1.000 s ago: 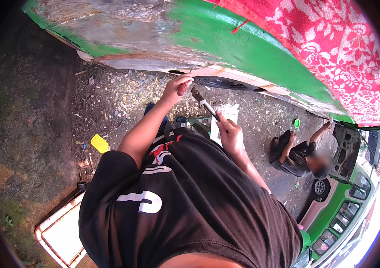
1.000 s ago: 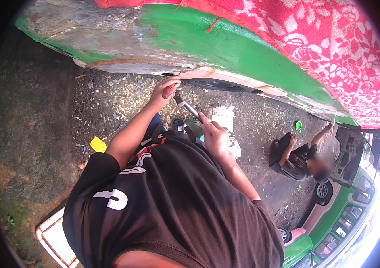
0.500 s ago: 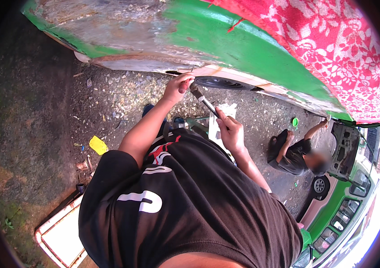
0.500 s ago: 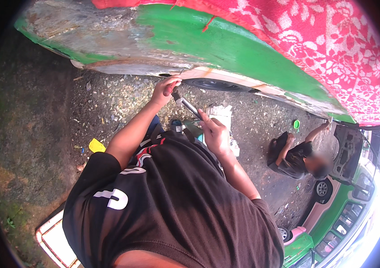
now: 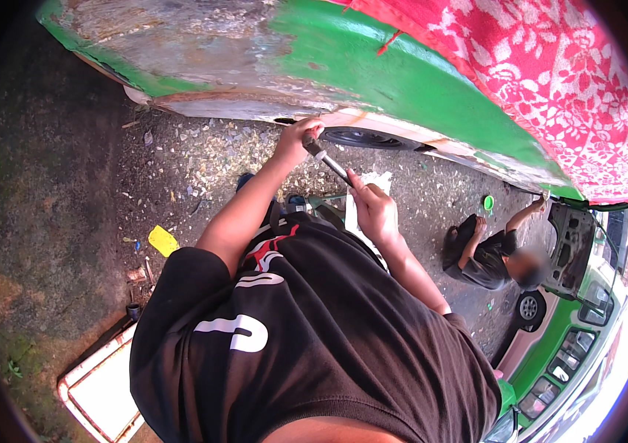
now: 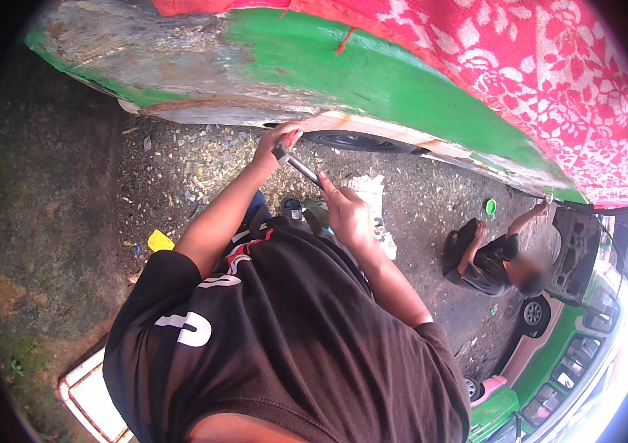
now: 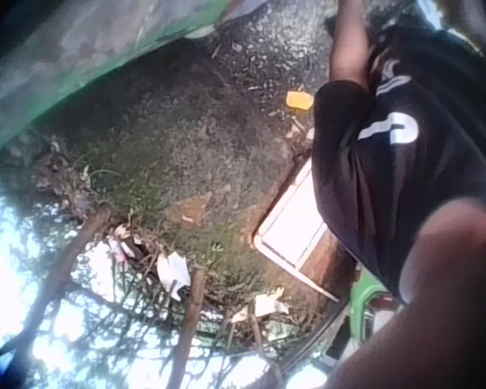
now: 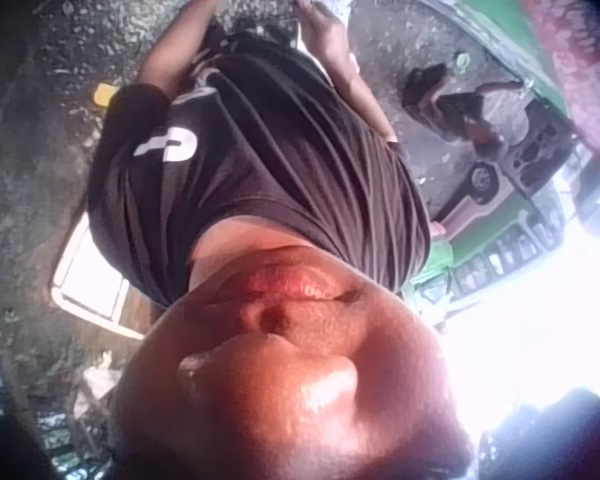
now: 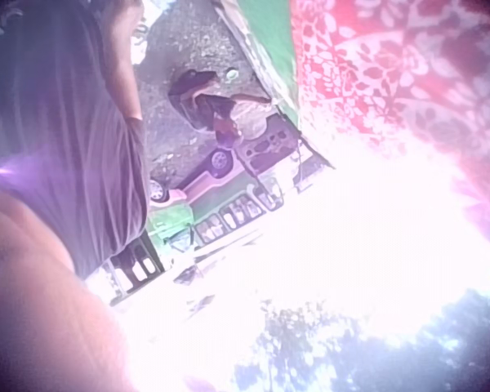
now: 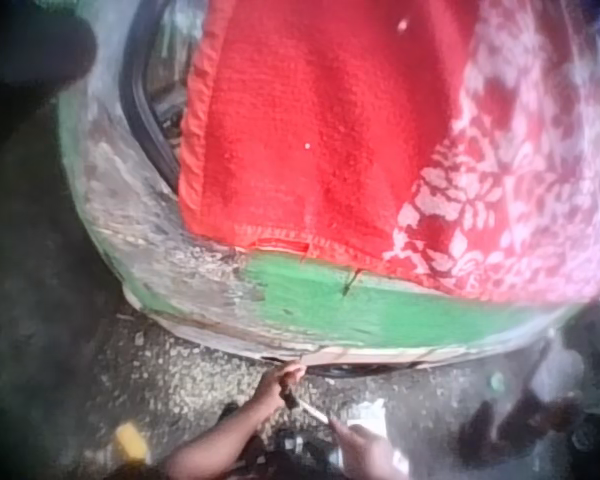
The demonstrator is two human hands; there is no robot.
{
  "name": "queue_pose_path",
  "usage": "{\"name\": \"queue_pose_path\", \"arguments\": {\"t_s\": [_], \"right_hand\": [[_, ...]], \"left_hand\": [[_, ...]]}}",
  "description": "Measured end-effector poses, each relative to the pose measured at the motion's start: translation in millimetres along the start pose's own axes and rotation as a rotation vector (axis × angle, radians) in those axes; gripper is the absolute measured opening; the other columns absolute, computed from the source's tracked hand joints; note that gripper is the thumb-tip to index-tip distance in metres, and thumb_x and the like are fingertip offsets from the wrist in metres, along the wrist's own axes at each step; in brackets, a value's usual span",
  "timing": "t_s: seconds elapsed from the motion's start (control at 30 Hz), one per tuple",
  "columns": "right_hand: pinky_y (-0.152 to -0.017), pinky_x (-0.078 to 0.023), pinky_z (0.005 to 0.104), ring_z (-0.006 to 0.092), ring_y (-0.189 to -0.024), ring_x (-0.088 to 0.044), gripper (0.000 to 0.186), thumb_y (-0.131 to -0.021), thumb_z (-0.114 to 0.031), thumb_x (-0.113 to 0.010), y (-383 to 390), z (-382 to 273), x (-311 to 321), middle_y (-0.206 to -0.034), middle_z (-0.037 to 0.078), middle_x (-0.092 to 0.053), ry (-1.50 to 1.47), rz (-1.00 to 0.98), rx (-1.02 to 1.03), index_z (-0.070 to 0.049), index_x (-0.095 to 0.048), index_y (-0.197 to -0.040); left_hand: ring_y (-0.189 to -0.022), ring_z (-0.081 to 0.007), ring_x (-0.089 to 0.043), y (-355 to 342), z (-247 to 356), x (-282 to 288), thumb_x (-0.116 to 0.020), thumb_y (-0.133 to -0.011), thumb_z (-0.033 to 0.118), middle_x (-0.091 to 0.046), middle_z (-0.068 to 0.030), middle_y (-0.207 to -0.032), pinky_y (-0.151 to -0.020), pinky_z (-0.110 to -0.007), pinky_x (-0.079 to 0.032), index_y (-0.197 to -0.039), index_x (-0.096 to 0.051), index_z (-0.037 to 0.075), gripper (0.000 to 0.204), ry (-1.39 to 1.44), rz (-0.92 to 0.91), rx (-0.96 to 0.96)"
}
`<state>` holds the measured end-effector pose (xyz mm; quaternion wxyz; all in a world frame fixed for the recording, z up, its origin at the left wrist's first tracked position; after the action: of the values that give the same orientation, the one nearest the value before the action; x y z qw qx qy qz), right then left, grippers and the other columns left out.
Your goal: The person uses a hammer and a metal punch to repeatedly strike a small area on the edge of a green metal vehicle panel. The camera is head-mounted and shakes significantly throughout the clip.
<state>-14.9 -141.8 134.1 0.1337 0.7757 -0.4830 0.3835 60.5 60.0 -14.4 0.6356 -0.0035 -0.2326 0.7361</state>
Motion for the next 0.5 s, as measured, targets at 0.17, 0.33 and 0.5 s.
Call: {"name": "queue_pose_path", "arguments": {"t_s": [0.17,0.33,0.5], "right_hand": [[-0.053,-0.048,0.0392,0.0258,-0.053,-0.056,0.044,-0.088,-0.006,-0.068,0,0,9,-0.066,0.009,-0.053,-0.088,0.068,0.065,-0.017,-0.065,-0.131],[-0.055,-0.047,0.0358,0.0256,-0.057,-0.057,0.044,-0.089,-0.003,-0.067,-5,-8,4,-0.069,0.012,-0.056,0.001,-0.015,0.020,-0.013,-0.064,-0.131],[-0.055,-0.047,0.0363,0.0255,-0.057,-0.057,0.042,-0.090,-0.003,-0.067,4,-13,4,-0.069,0.012,-0.057,-0.024,0.092,0.097,-0.013,-0.065,-0.131]], "left_hand": [[-0.097,-0.0292,-0.069,4,-17,-2,-0.063,-0.090,0.011,-0.071,-0.0127,-0.107,-0.083,-0.034,-0.054,-0.109,-0.066,0.006,0.020,0.064,0.014,0.132],[-0.088,-0.0241,-0.070,-6,3,2,-0.069,-0.088,0.005,-0.072,-0.0110,-0.100,-0.078,-0.033,-0.054,-0.107,-0.067,0.007,0.020,-0.076,0.070,-0.023],[-0.084,-0.0246,-0.070,-10,7,6,-0.071,-0.087,0.008,-0.071,-0.0099,-0.091,-0.076,-0.034,-0.054,-0.107,-0.068,0.010,0.020,-0.097,0.058,0.086]]}}
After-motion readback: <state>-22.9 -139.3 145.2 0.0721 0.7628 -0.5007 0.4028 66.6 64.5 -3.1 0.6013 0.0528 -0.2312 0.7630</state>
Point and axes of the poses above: each hand's wrist, its own y-axis away from the middle knuckle, its own x-axis out of the back of the hand, z = x × y, the point moved 9 cm from there along -y, towards the middle knuckle
